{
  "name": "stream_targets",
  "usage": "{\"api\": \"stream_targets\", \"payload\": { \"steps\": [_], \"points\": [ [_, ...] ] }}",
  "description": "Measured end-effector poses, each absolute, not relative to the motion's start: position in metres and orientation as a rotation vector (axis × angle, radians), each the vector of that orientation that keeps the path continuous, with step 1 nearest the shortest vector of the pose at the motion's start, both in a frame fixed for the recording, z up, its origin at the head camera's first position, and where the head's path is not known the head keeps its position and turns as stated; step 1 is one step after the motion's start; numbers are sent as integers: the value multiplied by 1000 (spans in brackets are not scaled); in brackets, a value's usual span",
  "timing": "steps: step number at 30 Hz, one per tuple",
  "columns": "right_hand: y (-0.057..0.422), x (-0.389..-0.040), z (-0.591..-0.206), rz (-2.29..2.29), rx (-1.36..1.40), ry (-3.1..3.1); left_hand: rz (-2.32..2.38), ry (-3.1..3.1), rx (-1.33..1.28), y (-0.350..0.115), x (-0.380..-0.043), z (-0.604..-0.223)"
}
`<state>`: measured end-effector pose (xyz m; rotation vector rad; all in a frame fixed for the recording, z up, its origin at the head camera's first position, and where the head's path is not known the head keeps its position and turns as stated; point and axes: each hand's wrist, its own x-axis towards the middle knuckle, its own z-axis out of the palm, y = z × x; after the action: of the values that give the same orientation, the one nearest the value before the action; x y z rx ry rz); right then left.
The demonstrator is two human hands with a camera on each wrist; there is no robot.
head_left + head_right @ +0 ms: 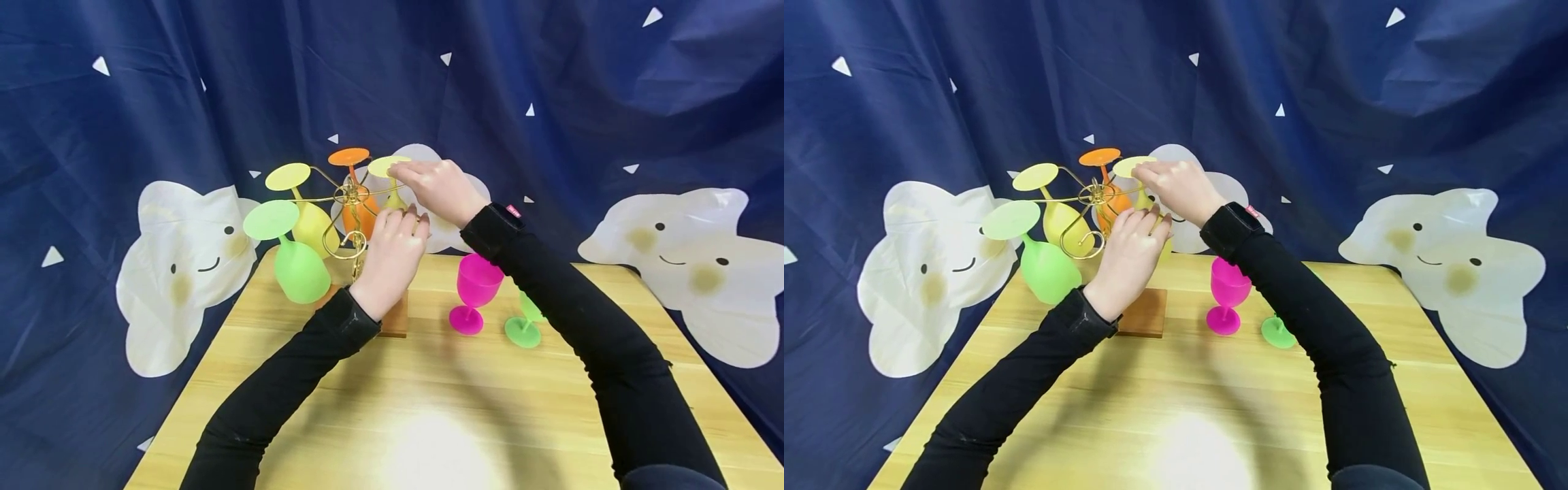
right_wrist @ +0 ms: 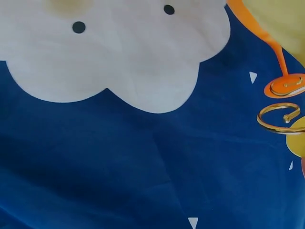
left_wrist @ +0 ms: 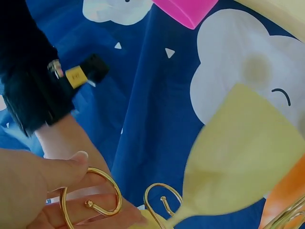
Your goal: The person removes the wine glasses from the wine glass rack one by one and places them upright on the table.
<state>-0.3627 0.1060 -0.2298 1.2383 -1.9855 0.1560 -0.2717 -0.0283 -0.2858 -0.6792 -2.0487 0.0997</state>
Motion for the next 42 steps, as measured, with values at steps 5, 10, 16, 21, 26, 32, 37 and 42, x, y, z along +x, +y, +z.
{"api": "stream_targets", "payload": {
  "steps": [5,10,16,21,26,32,37,42],
  "points": [
    [98,-376,-225,146,1175,-2010,82,-2032,-670,-27,-270,-288],
    [100,-390,-220,118,1045,-2057,70,-2005,-667,-27,-271,-288],
    [124,-397,-217,125,885,-2087,43,-1997,-676,-29,-273,-289],
    [141,-387,-219,110,827,-2057,-85,-2018,-722,-33,-274,-291],
    [151,-368,-222,124,856,-1993,-203,-1934,-787,-32,-271,-290],
    [157,-337,-233,129,931,-1912,-422,-1776,-977,-26,-265,-297],
    [158,-308,-240,143,999,-1885,-586,-1747,-1045,-24,-263,-306],
    [160,-283,-252,131,1024,-1841,-698,-1837,-1025,-26,-264,-314]
  ]
}}
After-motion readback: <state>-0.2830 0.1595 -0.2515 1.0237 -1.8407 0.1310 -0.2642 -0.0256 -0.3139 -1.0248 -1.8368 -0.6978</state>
